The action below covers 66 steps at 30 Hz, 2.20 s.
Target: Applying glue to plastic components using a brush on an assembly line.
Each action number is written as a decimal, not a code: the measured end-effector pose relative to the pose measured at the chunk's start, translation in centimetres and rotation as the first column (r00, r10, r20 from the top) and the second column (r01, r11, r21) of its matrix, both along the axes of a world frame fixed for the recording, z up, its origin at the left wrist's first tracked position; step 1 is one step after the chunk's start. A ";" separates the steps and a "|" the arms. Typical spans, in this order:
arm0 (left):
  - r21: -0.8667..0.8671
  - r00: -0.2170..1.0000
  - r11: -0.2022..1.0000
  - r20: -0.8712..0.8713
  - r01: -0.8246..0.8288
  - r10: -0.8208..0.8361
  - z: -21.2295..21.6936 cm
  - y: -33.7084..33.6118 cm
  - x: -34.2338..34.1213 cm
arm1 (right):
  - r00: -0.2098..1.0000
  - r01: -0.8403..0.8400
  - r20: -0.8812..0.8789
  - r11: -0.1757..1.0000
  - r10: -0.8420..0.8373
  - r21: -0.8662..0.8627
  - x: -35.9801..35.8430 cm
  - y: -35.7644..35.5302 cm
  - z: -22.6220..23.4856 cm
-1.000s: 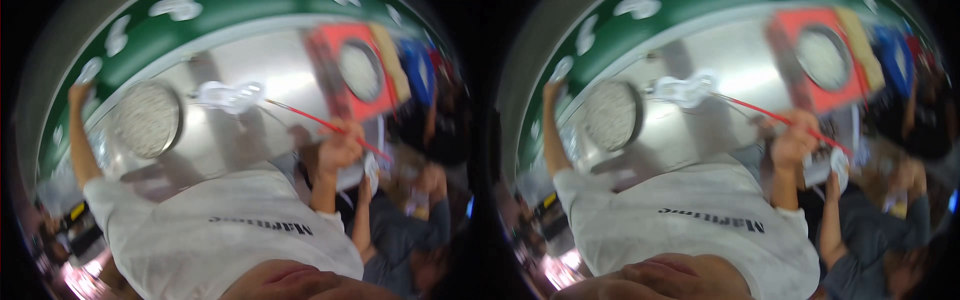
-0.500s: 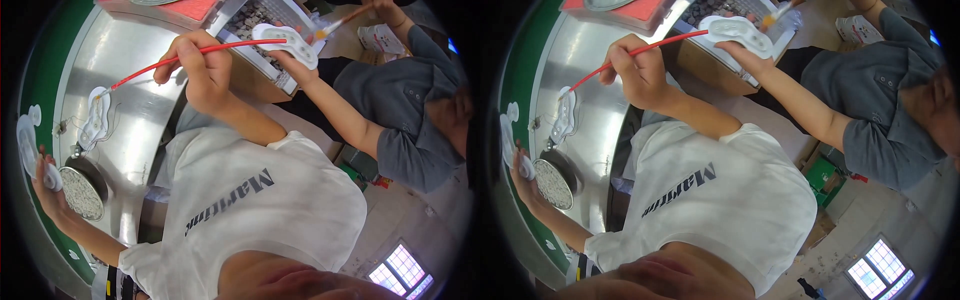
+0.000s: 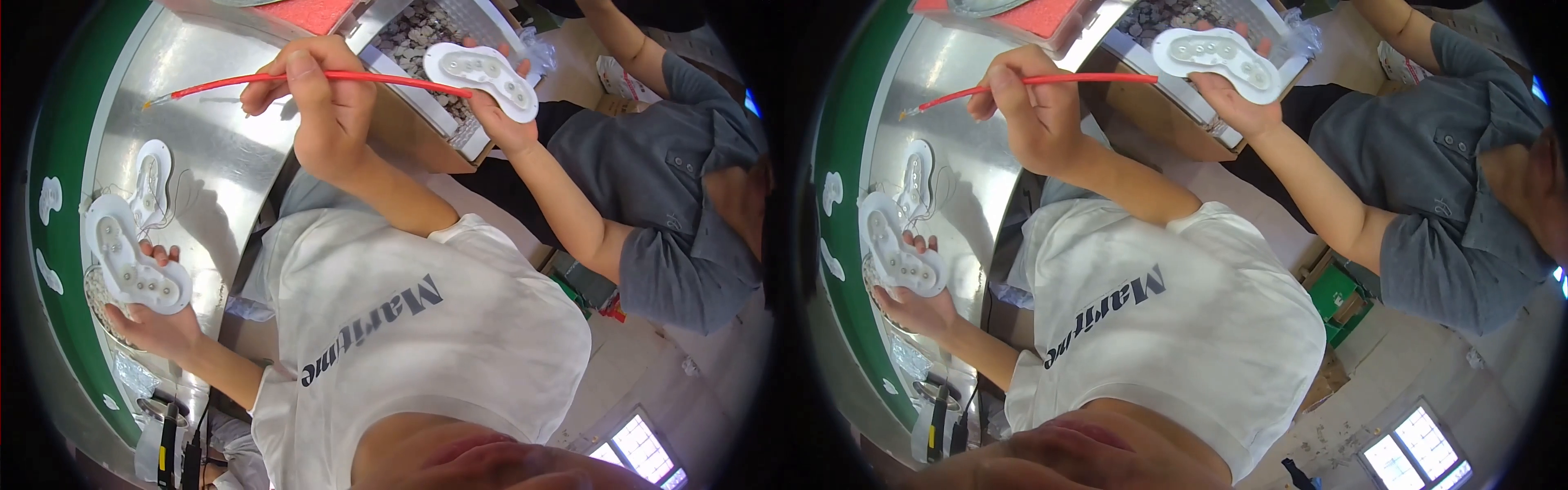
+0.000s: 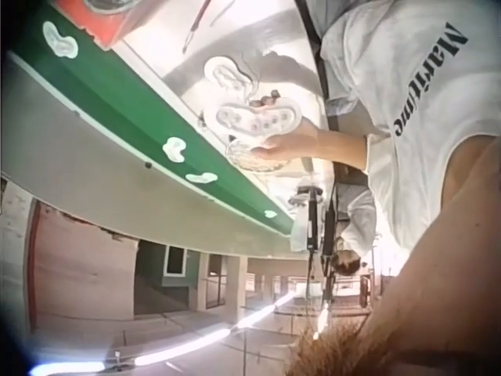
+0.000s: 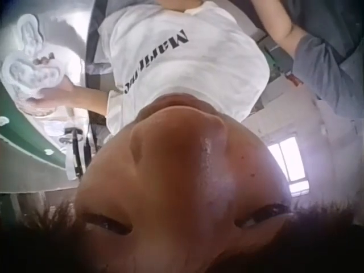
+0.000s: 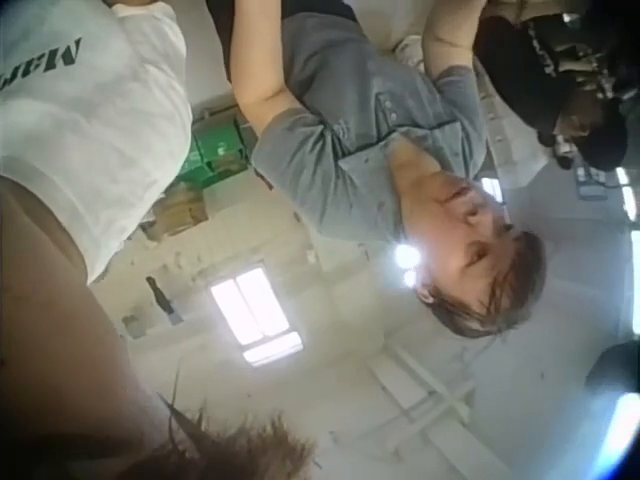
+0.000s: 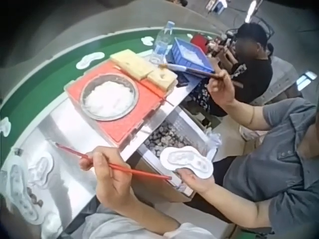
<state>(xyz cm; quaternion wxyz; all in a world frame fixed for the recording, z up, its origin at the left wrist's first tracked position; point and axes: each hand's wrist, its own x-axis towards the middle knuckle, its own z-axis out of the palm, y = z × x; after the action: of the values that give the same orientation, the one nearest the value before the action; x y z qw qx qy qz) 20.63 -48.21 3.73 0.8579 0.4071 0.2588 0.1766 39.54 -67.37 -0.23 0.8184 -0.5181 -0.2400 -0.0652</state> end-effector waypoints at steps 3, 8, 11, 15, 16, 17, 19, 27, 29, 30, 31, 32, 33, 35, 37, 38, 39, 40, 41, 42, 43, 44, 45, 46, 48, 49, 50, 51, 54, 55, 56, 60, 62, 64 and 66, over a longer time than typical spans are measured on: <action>-0.235 0.976 0.966 0.209 0.106 -0.057 -1.0 -1.3 -0.1 | 0.997 -0.041 -0.059 0.999 0.040 -0.008 0.1 -0.2 -0.5; -0.272 0.995 0.962 0.091 -0.024 0.050 -1.7 -3.1 0.0 | 0.994 0.038 -0.098 0.997 -0.044 -0.064 -0.5 0.0 -0.1; -0.271 0.988 0.962 0.144 -0.007 0.048 -1.6 -3.6 0.5 | 0.993 0.045 -0.101 0.993 -0.056 -0.114 -0.9 0.3 0.5; -0.322 0.983 0.946 0.183 0.029 0.033 -1.4 -3.7 1.2 | 0.992 0.075 -0.091 0.986 -0.089 -0.152 -1.0 0.7 0.8; -0.317 0.980 0.948 0.192 0.011 0.052 -1.3 -3.7 1.1 | 0.993 0.065 -0.090 0.986 -0.079 -0.156 -1.0 0.8 0.8; -0.336 0.977 0.941 0.208 0.030 0.044 -1.4 -3.7 1.2 | 0.993 0.070 -0.079 0.980 -0.086 -0.184 -1.0 0.8 0.7; -0.360 0.973 0.931 0.227 0.049 0.037 -1.4 -3.7 1.1 | 0.994 0.077 -0.064 0.973 -0.093 -0.217 -1.0 0.8 0.5; -0.418 0.986 0.905 0.167 0.076 -0.006 -1.5 -4.2 1.3 | 0.966 0.257 0.091 0.923 -0.240 -0.286 -0.2 -0.9 0.9; -0.381 0.987 0.922 0.163 0.074 -0.012 -1.5 -4.4 1.6 | 0.937 0.351 0.120 0.885 -0.330 -0.305 0.3 -1.8 1.2; -0.372 0.983 0.924 0.183 0.092 -0.024 -1.4 -4.6 1.8 | 0.928 0.371 0.143 0.880 -0.343 -0.296 0.5 -2.3 1.4; -0.362 0.982 0.927 0.187 0.099 -0.032 -1.4 -4.7 1.9 | 0.920 0.392 0.133 0.870 -0.368 -0.299 0.6 -2.7 1.5; -0.350 0.983 0.931 0.178 0.102 -0.041 -1.5 -4.7 2.1 | 0.910 0.415 0.116 0.860 -0.399 -0.298 0.8 -3.0 1.6; -0.339 0.977 0.934 0.210 0.114 -0.044 -1.5 -4.8 2.2 | 0.910 0.414 0.097 0.867 -0.404 -0.278 0.8 -3.2 1.7; -0.380 0.976 0.915 0.210 0.139 -0.061 -1.5 -4.8 2.3 | 0.909 0.416 0.126 0.861 -0.396 -0.292 1.1 -3.5 1.9; -0.359 0.979 0.925 0.194 0.125 -0.057 -1.4 -4.7 2.3 | 0.911 0.411 0.112 0.856 -0.396 -0.314 1.2 -3.3 2.0; -0.357 0.984 0.926 0.164 0.120 -0.065 -1.3 -4.6 2.3 | 0.915 0.404 0.128 0.866 -0.383 -0.296 1.3 -3.3 2.1; -0.323 0.977 0.936 0.199 0.141 -0.079 -1.2 -4.5 2.3 | 0.917 0.397 0.113 0.861 -0.381 -0.318 1.4 -3.2 2.1; -0.296 0.974 0.947 0.221 0.122 -0.057 -1.0 -4.3 2.2 | 0.921 0.388 0.096 0.858 -0.379 -0.338 1.5 -3.1 2.2; -0.302 0.978 0.948 0.207 0.101 -0.038 -0.8 -4.2 2.1 | 0.923 0.384 0.121 0.851 -0.366 -0.358 1.6 -3.1 2.3; -0.311 0.981 0.947 0.192 0.079 -0.018 -0.6 -4.0 1.9 | 0.929 0.370 0.123 0.862 -0.349 -0.346 1.6 -3.0 2.4; -0.307 0.985 0.950 0.172 0.059 -0.005 -0.4 -3.9 1.7 | 0.939 0.344 0.117 0.877 -0.324 -0.334 1.5 -3.1 2.3; -0.298 0.985 0.954 0.173 0.045 0.008 -0.2 -3.7 1.6 | 0.945 0.327 0.118 0.888 -0.305 -0.323 1.4 -3.0 2.4; -0.292 0.988 0.956 0.150 0.018 0.027 -0.2 -3.6 1.3 | 0.954 0.298 0.114 0.882 -0.276 -0.365 1.2 -3.0 2.2; -0.293 0.991 0.956 0.129 0.005 0.035 -0.1 -3.4 1.1 | 0.958 0.287 0.111 0.887 -0.264 -0.361 0.9 -2.9 2.1; -0.298 0.988 0.954 0.146 -0.008 0.054 -0.2 -3.2 0.6 | 0.983 0.182 0.058 0.932 -0.173 -0.312 0.1 -2.5 1.7; -0.312 0.984 0.950 0.170 0.005 0.051 -0.3 -3.1 0.4 | 0.987 0.159 0.061 0.935 -0.147 -0.316 -0.5 -2.2 1.6; -0.314 0.985 0.949 0.163 -0.006 0.061 -0.5 -2.9 0.1 | 0.998 0.057 0.031 0.946 -0.049 -0.320 -1.3 -1.8 1.3; -0.300 0.983 0.954 0.167 -0.022 0.075 -0.6 -2.7 -0.1 | 0.998 -0.046 0.021 0.947 0.056 -0.318 -2.1 -1.4 1.2; -0.299 0.974 0.950 0.172 -0.093 0.149 -1.1 -2.0 -1.1 | 0.994 -0.102 0.006 0.942 0.109 -0.321 -4.1 -0.1 1.3; -0.305 0.963 0.946 0.201 -0.112 0.179 -1.1 -1.7 -1.4 | 0.992 -0.121 -0.007 0.939 0.125 -0.323 -4.5 0.3 1.4; -0.305 0.963 0.941 0.173 -0.145 0.205 -1.1 -1.4 -1.8 | 0.991 -0.130 0.000 0.943 0.136 -0.306 -4.9 0.7 1.6; -0.265 0.950 0.942 0.178 -0.205 0.257 -1.0 -0.8 -2.7 | 0.986 -0.019 0.147 0.934 0.076 -0.356 -4.9 2.0 2.2; -0.273 0.959 0.944 0.161 -0.183 0.232 -1.0 -1.0 -2.6 | 0.986 0.035 0.164 0.932 0.026 -0.362 -3.9 2.2 2.4; -0.287 0.979 0.947 0.092 -0.146 0.179 -1.2 -1.5 -2.1 | 0.985 0.135 0.144 0.936 -0.093 -0.325 -2.4 2.2 2.6; -0.320 0.987 0.939 0.060 -0.121 0.148 -1.4 -2.2 -1.4 | 0.973 0.206 0.168 0.931 -0.160 -0.302 -1.0 1.8 2.7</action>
<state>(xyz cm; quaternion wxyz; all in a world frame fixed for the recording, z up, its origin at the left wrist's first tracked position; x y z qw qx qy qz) 19.28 -50.39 2.33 0.9079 0.2383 0.2750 0.2081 38.55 -65.57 2.51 0.6956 -0.6573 -0.2548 -0.1381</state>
